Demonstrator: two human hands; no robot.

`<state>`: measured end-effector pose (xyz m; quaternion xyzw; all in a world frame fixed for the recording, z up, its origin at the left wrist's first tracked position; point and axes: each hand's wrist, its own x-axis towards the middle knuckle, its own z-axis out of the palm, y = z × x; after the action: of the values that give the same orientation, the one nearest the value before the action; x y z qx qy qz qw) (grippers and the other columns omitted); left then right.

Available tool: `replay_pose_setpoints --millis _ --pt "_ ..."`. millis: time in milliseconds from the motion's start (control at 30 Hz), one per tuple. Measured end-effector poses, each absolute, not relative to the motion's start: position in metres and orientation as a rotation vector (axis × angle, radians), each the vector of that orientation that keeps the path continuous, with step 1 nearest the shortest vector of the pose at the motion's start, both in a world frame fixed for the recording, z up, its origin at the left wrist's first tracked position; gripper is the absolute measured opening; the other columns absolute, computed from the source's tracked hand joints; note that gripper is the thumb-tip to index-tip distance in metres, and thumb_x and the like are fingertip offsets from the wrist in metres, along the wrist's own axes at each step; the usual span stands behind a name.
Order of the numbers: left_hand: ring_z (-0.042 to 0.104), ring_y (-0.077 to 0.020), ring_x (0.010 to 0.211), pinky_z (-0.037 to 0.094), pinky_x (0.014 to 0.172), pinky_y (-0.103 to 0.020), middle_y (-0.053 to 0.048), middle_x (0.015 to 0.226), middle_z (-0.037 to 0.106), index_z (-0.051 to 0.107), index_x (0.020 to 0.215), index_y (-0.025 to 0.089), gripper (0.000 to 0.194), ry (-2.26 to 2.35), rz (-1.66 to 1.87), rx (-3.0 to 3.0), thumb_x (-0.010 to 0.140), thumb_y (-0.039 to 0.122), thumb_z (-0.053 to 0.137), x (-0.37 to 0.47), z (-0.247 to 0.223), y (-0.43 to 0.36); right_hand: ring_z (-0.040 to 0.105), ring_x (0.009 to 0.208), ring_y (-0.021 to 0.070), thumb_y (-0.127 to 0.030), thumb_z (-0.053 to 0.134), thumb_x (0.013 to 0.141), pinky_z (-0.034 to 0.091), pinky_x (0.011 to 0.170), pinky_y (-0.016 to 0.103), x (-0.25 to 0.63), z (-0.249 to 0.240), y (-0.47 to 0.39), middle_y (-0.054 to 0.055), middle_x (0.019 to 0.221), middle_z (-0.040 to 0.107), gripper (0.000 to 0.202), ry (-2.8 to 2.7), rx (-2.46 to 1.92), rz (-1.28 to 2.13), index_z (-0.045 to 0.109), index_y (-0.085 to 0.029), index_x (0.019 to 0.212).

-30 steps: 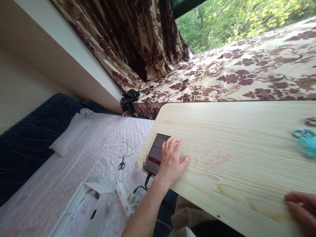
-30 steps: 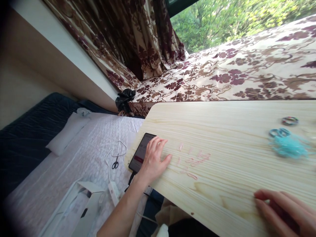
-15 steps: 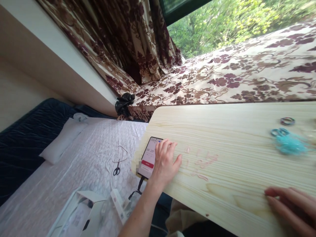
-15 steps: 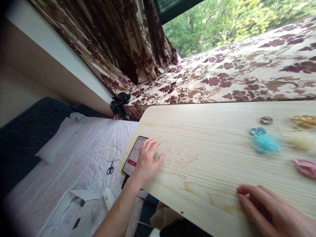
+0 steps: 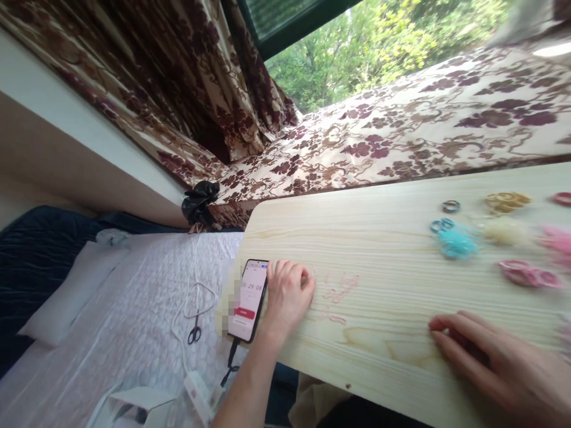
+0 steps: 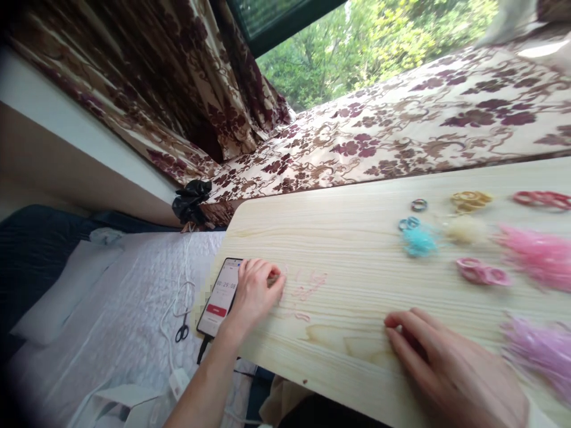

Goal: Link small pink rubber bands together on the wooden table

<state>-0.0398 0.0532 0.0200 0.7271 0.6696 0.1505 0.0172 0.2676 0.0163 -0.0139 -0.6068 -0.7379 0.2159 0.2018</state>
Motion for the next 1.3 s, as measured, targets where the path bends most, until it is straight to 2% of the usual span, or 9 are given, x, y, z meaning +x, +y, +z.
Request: replay_pose_setpoints --millis 67,167,300,633,800,933,1033,1133,1300 --pt "0.056 -0.0211 0.083 0.039 0.094 -0.044 -0.002 0.075 0.066 0.058 0.068 0.021 0.023 2.053 0.439 2.285 0.091 0.024 0.056 -0.040 0.020 0.054 0.067 0.056 0.0172 -0.049 0.042 0.089 0.047 0.049 0.029 0.263 0.000 0.015 0.003 0.076 0.071 0.032 -2.133 -1.648 0.704 0.066 -0.032 0.078" --pt "0.057 -0.0229 0.082 0.039 0.093 -0.045 -0.002 0.073 0.066 0.057 0.066 0.022 0.022 2.023 0.419 2.341 0.088 0.020 0.053 -0.041 0.019 0.057 0.065 0.060 0.0158 -0.036 0.040 0.090 0.044 0.055 0.029 0.257 0.013 0.012 0.002 0.077 0.069 0.027 -2.182 -1.673 0.677 0.064 -0.028 0.081" --pt "0.057 -0.0232 0.080 0.040 0.091 -0.044 -0.002 0.070 0.066 0.056 0.063 0.022 0.022 1.963 0.426 2.408 0.085 0.020 0.052 -0.036 0.016 0.060 0.060 0.060 0.0137 -0.029 0.039 0.090 0.040 0.057 0.028 0.252 0.010 0.007 0.000 0.080 0.068 0.026 -2.149 -1.749 0.650 0.063 -0.026 0.083" --pt "0.060 -0.0232 0.080 0.042 0.093 -0.044 -0.002 0.072 0.066 0.056 0.067 0.023 0.020 1.828 0.642 2.371 0.086 0.024 0.051 -0.025 0.015 0.061 0.057 0.064 0.0131 -0.027 0.044 0.089 0.038 0.063 0.028 0.250 0.007 0.004 0.000 0.081 0.066 0.022 -2.110 -1.812 0.688 0.065 -0.024 0.086" --pt "0.061 -0.0243 0.085 0.044 0.089 -0.043 -0.003 0.080 0.069 0.063 0.075 0.022 0.014 1.767 0.737 2.309 0.085 0.024 0.054 -0.025 0.010 0.057 0.059 0.067 0.0136 -0.027 0.045 0.088 0.038 0.063 0.027 0.248 0.009 0.006 0.000 0.081 0.067 0.021 -2.104 -1.848 0.677 0.066 -0.025 0.086" --pt "0.062 -0.0250 0.092 0.044 0.093 -0.046 -0.005 0.088 0.072 0.070 0.088 0.022 0.016 1.734 0.786 2.311 0.086 0.021 0.054 -0.024 0.010 0.052 0.060 0.067 0.0136 -0.027 0.044 0.088 0.040 0.063 0.027 0.248 0.014 0.007 0.001 0.081 0.067 0.022 -2.116 -1.854 0.669 0.066 -0.024 0.086" --pt "0.062 -0.0251 0.096 0.046 0.094 -0.047 -0.005 0.089 0.073 0.071 0.086 0.021 0.017 1.733 0.787 2.277 0.085 0.014 0.055 -0.021 0.013 0.048 0.059 0.062 0.0138 -0.028 0.043 0.087 0.040 0.060 0.028 0.248 0.019 0.007 0.001 0.078 0.067 0.023 -2.131 -1.820 0.672 0.064 -0.024 0.084" --pt "0.062 -0.0239 0.097 0.048 0.094 -0.046 -0.005 0.086 0.072 0.072 0.082 0.020 0.019 1.756 0.827 2.187 0.082 0.007 0.058 -0.018 0.018 0.044 0.060 0.056 0.0140 -0.033 0.042 0.087 0.040 0.053 0.027 0.251 0.017 0.008 0.001 0.072 0.067 0.024 -2.128 -1.753 0.648 0.064 -0.025 0.081" --pt "0.063 -0.0231 0.098 0.053 0.093 -0.043 -0.006 0.086 0.072 0.074 0.082 0.018 0.019 1.769 0.862 2.037 0.079 0.002 0.063 -0.016 0.023 0.042 0.066 0.057 0.0172 -0.046 0.042 0.086 0.047 0.051 0.029 0.257 0.006 0.018 0.002 0.075 0.071 0.031 -2.115 -1.670 0.652 0.066 -0.027 0.079"
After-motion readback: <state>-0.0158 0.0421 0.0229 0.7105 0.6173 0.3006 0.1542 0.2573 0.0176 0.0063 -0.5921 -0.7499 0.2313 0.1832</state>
